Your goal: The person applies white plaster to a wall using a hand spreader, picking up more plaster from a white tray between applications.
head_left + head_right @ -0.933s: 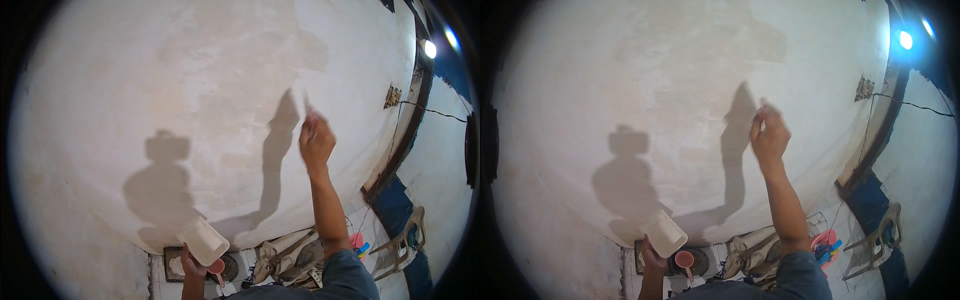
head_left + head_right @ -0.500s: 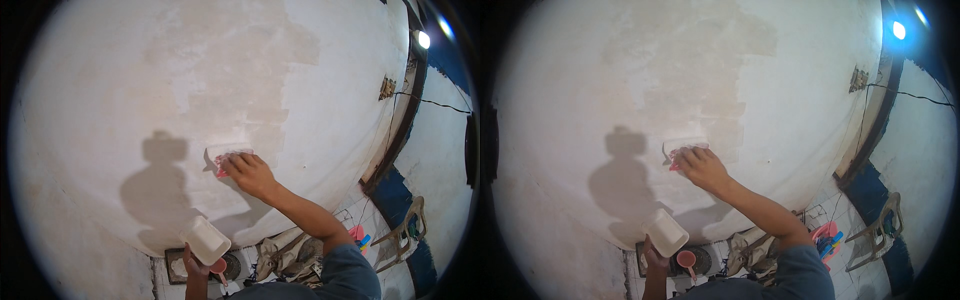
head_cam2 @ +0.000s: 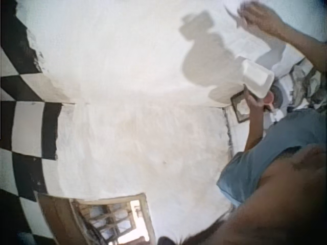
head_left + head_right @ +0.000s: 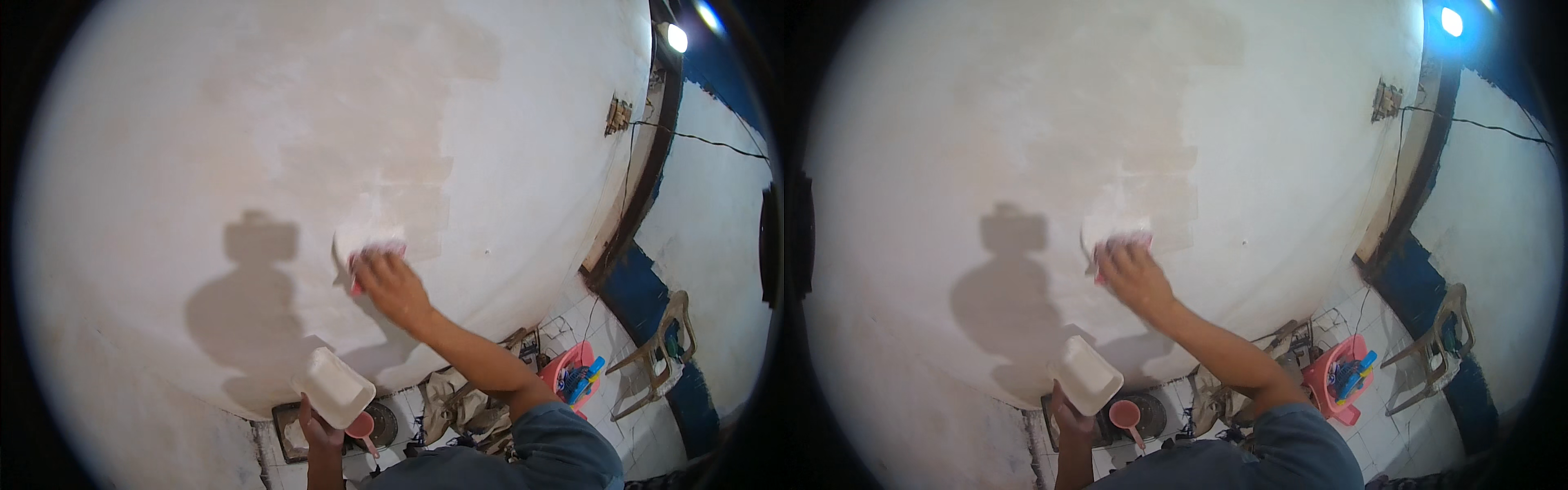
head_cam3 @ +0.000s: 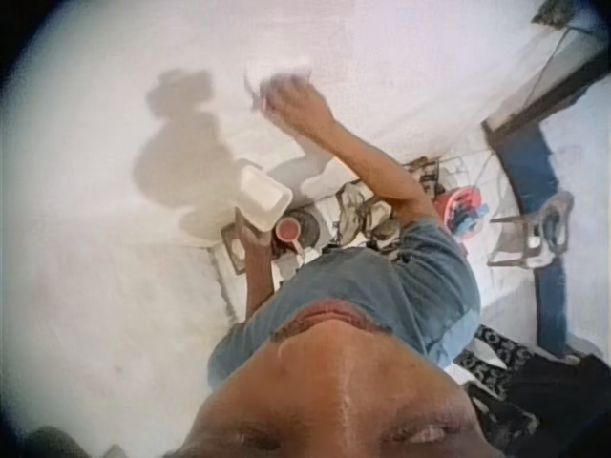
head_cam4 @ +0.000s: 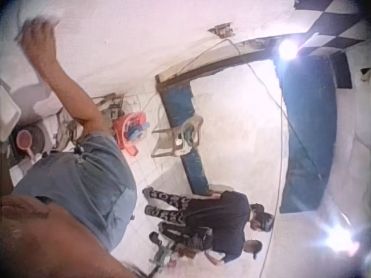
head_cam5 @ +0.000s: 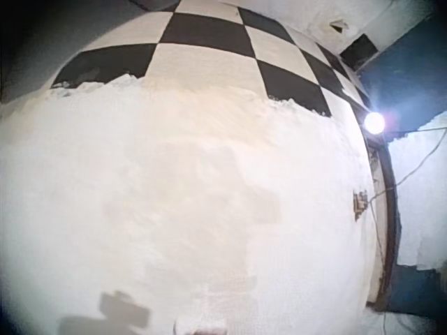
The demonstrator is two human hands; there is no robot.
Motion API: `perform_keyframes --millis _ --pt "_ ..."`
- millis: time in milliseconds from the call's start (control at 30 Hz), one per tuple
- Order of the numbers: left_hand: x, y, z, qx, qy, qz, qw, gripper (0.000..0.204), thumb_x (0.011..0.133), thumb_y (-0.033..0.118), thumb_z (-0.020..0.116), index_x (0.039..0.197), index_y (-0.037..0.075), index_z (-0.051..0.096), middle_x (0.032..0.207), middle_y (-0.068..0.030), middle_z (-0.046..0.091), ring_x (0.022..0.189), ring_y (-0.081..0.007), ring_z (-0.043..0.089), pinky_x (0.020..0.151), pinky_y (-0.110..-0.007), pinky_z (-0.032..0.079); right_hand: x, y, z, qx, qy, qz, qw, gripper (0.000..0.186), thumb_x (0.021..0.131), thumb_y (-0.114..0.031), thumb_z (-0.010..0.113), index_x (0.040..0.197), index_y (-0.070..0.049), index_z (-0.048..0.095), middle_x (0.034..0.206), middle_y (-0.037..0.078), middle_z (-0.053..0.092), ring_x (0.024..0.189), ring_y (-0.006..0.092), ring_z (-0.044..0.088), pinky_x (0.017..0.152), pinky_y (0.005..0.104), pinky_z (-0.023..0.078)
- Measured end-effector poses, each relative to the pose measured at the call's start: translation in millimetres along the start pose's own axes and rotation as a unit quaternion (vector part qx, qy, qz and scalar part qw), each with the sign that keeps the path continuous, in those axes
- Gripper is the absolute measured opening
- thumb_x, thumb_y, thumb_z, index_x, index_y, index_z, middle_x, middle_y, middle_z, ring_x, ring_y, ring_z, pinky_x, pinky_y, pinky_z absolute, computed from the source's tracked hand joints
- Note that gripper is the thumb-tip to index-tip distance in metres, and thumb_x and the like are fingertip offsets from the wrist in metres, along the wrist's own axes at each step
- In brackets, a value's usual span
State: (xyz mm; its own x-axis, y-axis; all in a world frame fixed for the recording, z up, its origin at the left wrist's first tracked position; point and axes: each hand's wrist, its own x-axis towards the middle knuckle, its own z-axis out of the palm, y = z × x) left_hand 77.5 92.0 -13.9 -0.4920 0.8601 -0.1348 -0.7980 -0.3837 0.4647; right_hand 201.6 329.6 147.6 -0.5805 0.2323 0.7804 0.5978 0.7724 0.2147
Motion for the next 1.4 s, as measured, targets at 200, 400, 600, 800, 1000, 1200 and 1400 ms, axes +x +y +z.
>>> perform_keyframes --millis 200,400,600,800,1000,1200,1400 --pt "0.6 1.7 -1.1 -0.006 -0.015 -0.007 1.0 0.054 0.101 0.038 0.05 0.143 0.004 0.042 0.139 -0.0138 0.053 0.127 -0.0334 0.054 0.108 -0.053 0.044 12.5 18.9 -37.5 0.134 0.019 0.035 0.99 0.058 0.074 0.001 0.063 0.13 -0.009 0.058 0.122 0.012 0.058 0.114 0.0316 0.058 0.084 0.038 0.057" --pt "1.0 -2.7 2.0 -0.018 0.007 -0.002 1.0 0.055 0.1 0.038 0.051 0.143 0.004 0.042 0.138 -0.0136 0.054 0.127 -0.0328 0.054 0.107 -0.053 0.044 -3.8 64.7 25.9 0.021 0.099 -0.028 0.994 0.05 0.078 -0.002 0.061 0.129 -0.005 0.06 0.134 0.016 0.056 0.122 0.0335 0.057 0.098 0.0414 0.051" --pt "-3.8 11.7 0.5 -0.018 0.006 0.023 1.0 0.057 0.1 0.039 0.053 0.144 0.005 0.042 0.139 -0.0135 0.054 0.127 -0.0335 0.054 0.108 -0.053 0.043 -114.6 38.5 34.5 0.125 0.04 -0.011 0.991 0.04 0.083 -0.002 0.059 0.123 -0.003 0.064 0.126 0.019 0.062 0.117 0.0345 0.06 0.101 0.0433 0.049" --pt "-10.8 22.7 -7.8 -0.013 0.023 0.019 0.999 0.056 0.1 0.039 0.053 0.143 0.005 0.043 0.139 -0.013 0.055 0.127 -0.0332 0.054 0.108 -0.052 0.044 -36.0 116.0 -35.8 0.168 0.251 0.473 0.828 0.027 0.091 -0.009 0.056 0.113 0.004 0.065 0.102 0.02 0.069 0.09 0.0359 0.067 0.081 0.04 0.052" --pt "-12.7 38.7 -23.2 -0.003 0.014 0.011 1.0 0.056 0.101 0.037 0.051 0.145 0.005 0.039 0.139 -0.0143 0.053 0.127 -0.0339 0.054 0.106 -0.054 0.045 43.9 39.2 11.8 -0.008 0.177 0.325 0.929 0.025 0.086 -0.015 0.065 0.11 -0.007 0.066 0.107 0.014 0.067 0.094 0.0325 0.065 0.077 0.0436 0.054" --pt "-13.2 71.0 -39.9 -0.005 0.013 0.007 1.0 0.056 0.102 0.037 0.048 0.146 0.006 0.037 0.141 -0.0138 0.051 0.129 -0.0336 0.052 0.107 -0.054 0.044 -18.8 -61.1 25.6 0.129 0.036 0.072 0.988 0.035 0.08 -0.006 0.07 0.116 -0.008 0.068 0.11 0.01 0.067 0.097 0.0285 0.067 0.079 0.0353 0.058" --pt "-25.9 106.8 -43.7 0.025 -0.013 -0.016 0.999 0.056 0.102 0.038 0.046 0.147 0.006 0.036 0.143 -0.0144 0.05 0.129 -0.0344 0.052 0.108 -0.054 0.043 16.0 -4.1 20.6 -0.002 0.256 0.159 0.953 0.037 0.081 0.0 0.067 0.117 -0.004 0.069 0.12 0.016 0.066 0.107 0.0334 0.066 0.09 0.0395 0.057"
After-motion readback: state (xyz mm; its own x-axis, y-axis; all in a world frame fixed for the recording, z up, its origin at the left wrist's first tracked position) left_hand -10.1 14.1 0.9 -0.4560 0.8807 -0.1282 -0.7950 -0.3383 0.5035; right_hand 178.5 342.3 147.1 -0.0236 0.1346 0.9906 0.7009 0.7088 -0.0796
